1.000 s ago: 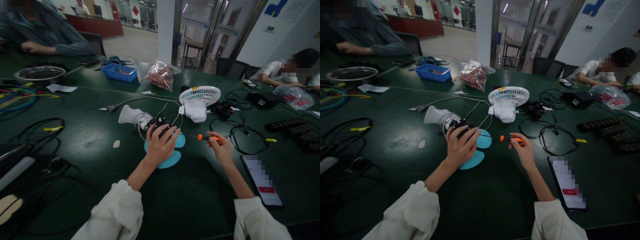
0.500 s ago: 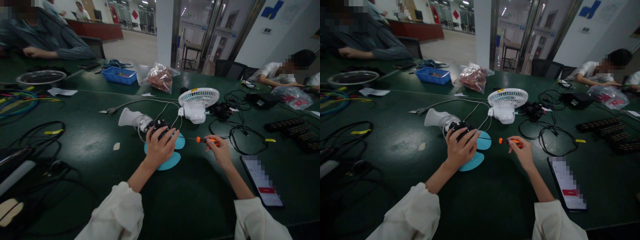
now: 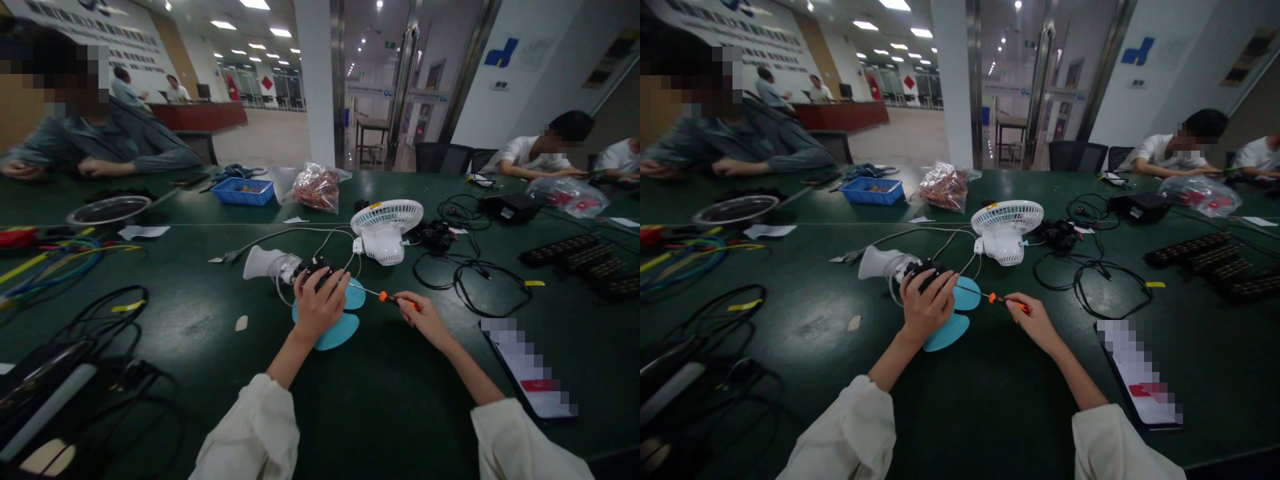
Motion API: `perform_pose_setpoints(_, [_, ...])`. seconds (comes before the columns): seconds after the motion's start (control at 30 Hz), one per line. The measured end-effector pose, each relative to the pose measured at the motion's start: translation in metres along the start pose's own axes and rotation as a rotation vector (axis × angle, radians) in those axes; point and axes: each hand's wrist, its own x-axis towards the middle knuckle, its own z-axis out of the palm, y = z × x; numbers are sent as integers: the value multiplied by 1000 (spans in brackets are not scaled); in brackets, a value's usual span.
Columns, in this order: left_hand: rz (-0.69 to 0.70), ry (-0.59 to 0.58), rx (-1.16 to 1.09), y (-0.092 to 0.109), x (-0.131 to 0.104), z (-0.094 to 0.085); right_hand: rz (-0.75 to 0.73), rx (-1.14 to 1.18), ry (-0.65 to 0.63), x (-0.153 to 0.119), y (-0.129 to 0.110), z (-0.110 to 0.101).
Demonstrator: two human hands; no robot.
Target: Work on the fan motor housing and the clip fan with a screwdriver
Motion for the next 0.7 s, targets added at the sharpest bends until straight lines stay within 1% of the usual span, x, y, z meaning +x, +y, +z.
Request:
perform_pose_setpoints(0.17, [6, -67, -19, -27, 6, 14, -16, -69, -130, -5, -5, 9])
perform_pose_setpoints(0.23, [6, -108, -25, -39, 10, 20, -15, -72, -147, -5, -5, 12])
perform_pose_setpoints(0.33, [-4, -180, -27, -57, 18, 28, -34, -133, -101, -3, -5, 12])
perform_pose_setpoints(0.47, [-43, -275, -12, -79, 32, 38, -100, -386, -15, 1, -5, 8])
perform_pose_setpoints(0.53, [-54, -315, -5, -89, 41, 42, -116, -465, 6, 2, -5, 6])
perform_pose_setpoints(0.63, [-88, -357, 14, -97, 54, 48, -119, -530, 29, 2, -5, 4])
perform_pose_setpoints(0.7, [-128, -360, 30, -95, 61, 50, -124, -588, 52, 2, -3, 4])
